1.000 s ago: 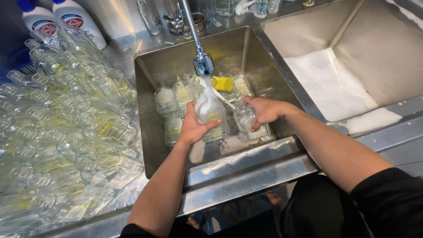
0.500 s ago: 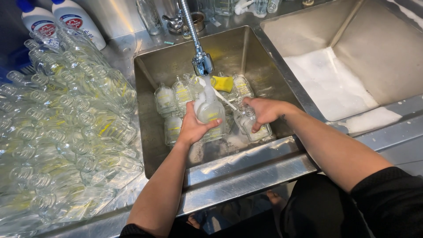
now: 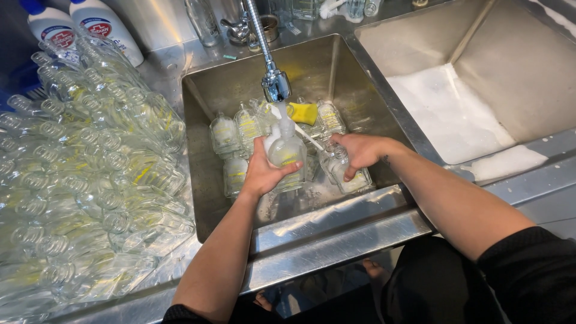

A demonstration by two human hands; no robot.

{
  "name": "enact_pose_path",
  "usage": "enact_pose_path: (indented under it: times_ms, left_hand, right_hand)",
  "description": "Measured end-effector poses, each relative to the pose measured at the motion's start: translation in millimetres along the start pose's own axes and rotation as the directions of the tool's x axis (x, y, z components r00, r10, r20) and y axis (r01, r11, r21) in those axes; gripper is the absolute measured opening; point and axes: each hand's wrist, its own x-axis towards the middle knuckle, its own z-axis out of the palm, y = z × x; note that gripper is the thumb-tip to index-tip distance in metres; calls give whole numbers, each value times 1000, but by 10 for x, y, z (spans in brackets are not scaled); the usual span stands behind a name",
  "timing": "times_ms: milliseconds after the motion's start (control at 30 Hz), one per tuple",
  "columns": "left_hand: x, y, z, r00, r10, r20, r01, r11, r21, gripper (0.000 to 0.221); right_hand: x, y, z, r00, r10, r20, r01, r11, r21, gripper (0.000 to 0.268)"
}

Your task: Rinsing a large quantity of glass bottles one by one under a running faucet in a commercial sink.

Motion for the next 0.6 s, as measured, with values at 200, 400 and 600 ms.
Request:
enact_pose_path:
  times_ms: [200,400,600]
  left_hand:
    - [-28,16,42,999,48,10,-48,999,2,97]
    - [-100,89,61,997,59,46,-59,998,3,95]
    - [-142,117,25,997,68,46,-68,998,4,95]
  right_hand:
    - [13,4,2,1000,2,2,-2,1000,15,109]
    - [29,32,8,1000,8,15,-8,1000,7,107]
    - [40,38,25,1000,2,20,-2,1000,5,106]
